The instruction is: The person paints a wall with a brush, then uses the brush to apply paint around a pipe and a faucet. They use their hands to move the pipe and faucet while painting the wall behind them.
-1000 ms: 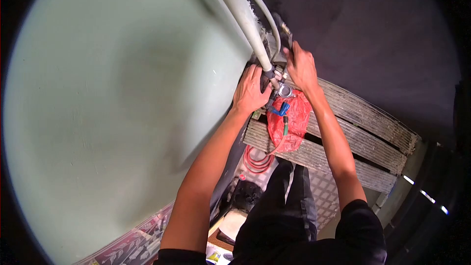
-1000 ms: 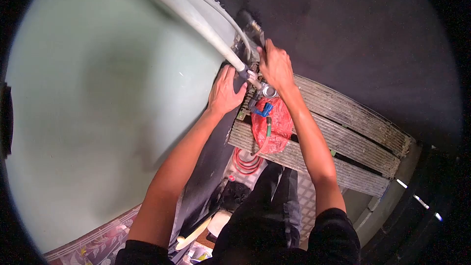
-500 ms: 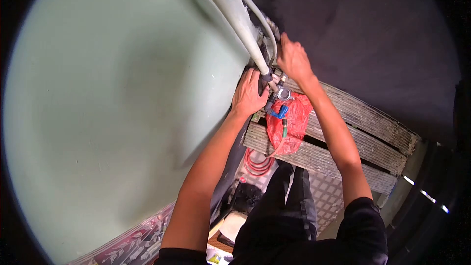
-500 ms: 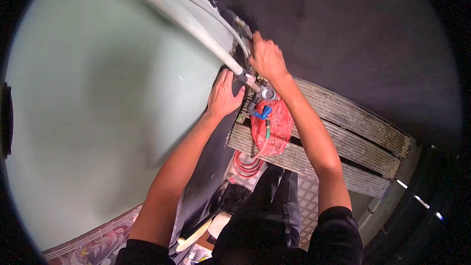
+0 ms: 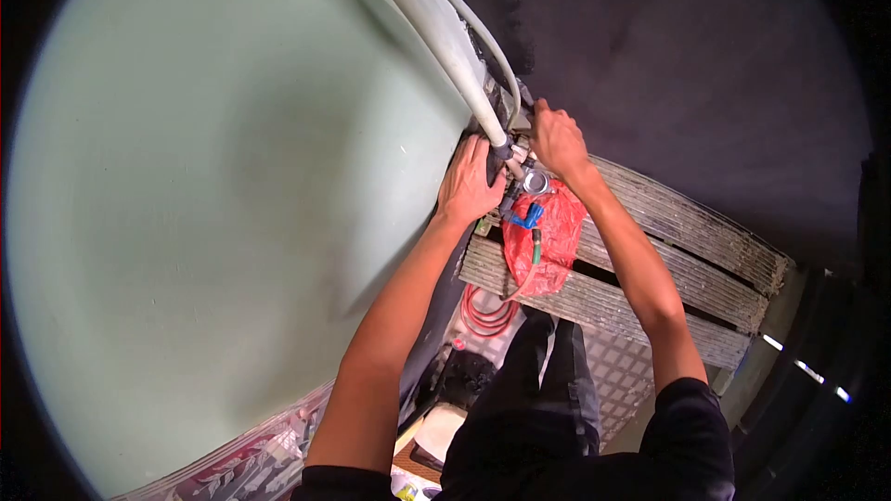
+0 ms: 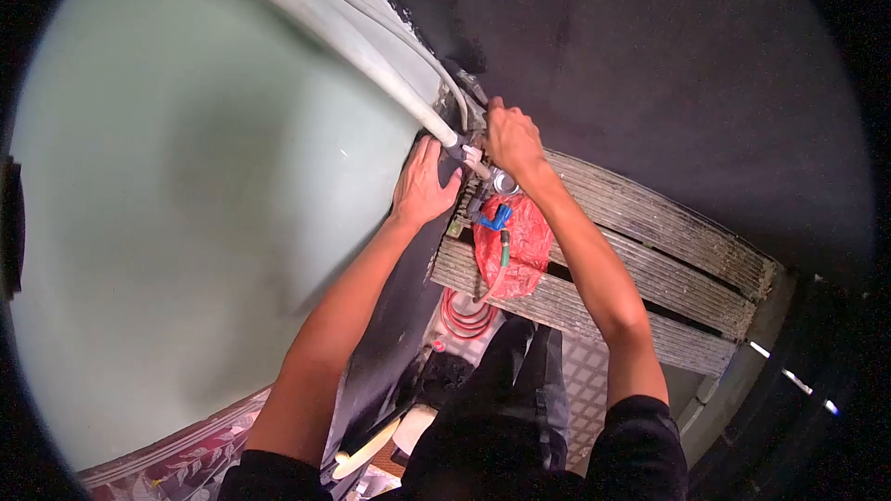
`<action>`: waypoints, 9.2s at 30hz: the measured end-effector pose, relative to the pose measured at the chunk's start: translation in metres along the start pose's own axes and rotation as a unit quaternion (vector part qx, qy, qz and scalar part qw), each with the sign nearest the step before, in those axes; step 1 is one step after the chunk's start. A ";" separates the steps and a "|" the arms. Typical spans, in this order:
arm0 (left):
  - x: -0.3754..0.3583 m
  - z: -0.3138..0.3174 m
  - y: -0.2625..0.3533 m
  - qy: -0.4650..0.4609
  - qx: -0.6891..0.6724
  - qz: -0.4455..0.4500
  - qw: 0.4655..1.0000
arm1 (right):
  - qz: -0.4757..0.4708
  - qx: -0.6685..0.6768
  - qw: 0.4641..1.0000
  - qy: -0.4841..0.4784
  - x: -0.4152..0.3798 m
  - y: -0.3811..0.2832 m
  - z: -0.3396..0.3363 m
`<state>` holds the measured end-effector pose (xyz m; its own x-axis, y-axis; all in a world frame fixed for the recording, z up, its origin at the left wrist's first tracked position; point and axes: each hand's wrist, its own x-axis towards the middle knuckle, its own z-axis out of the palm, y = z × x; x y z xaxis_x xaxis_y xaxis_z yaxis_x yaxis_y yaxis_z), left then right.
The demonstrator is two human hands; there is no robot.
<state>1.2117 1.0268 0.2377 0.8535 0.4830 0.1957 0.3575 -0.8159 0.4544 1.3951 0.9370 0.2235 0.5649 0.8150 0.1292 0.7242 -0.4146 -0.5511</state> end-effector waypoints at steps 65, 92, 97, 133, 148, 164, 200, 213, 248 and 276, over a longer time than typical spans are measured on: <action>-0.001 -0.004 0.003 -0.045 0.012 -0.039 0.998 | -0.134 0.213 0.963 0.101 0.047 -0.161 -0.231; -0.001 -0.005 0.004 -0.012 -0.004 -0.017 1.000 | -0.053 0.125 0.991 0.020 0.011 -0.094 -0.156; -0.001 -0.006 0.007 0.000 0.017 -0.013 1.000 | -0.148 0.225 0.952 0.145 0.039 -0.193 -0.277; -0.001 -0.001 -0.001 -0.035 0.017 -0.034 0.999 | -0.011 0.161 0.987 0.016 0.022 -0.059 -0.082; 0.000 -0.003 0.003 -0.053 0.008 -0.047 0.997 | 0.079 0.117 0.990 -0.022 -0.018 -0.006 -0.030; 0.000 0.001 0.001 -0.018 0.016 -0.026 0.999 | 0.073 0.361 0.930 -0.009 -0.068 0.078 0.060; 0.001 0.002 0.002 -0.023 0.036 -0.031 0.999 | 0.170 0.198 0.965 -0.029 -0.007 0.055 0.118; 0.001 0.001 0.003 -0.024 0.036 -0.035 0.998 | 0.183 0.277 0.939 0.093 -0.071 0.031 0.064; 0.001 0.001 0.003 -0.051 0.029 -0.051 0.997 | 0.199 0.285 0.936 0.057 -0.022 0.022 0.128; 0.002 0.005 0.001 -0.001 0.046 -0.021 0.999 | 0.026 0.081 0.996 0.029 -0.051 0.042 0.063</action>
<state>1.2157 1.0249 0.2343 0.8378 0.5169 0.1757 0.4268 -0.8208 0.3796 1.3714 0.9035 0.1421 0.6249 0.7677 0.1417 0.6230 -0.3810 -0.6831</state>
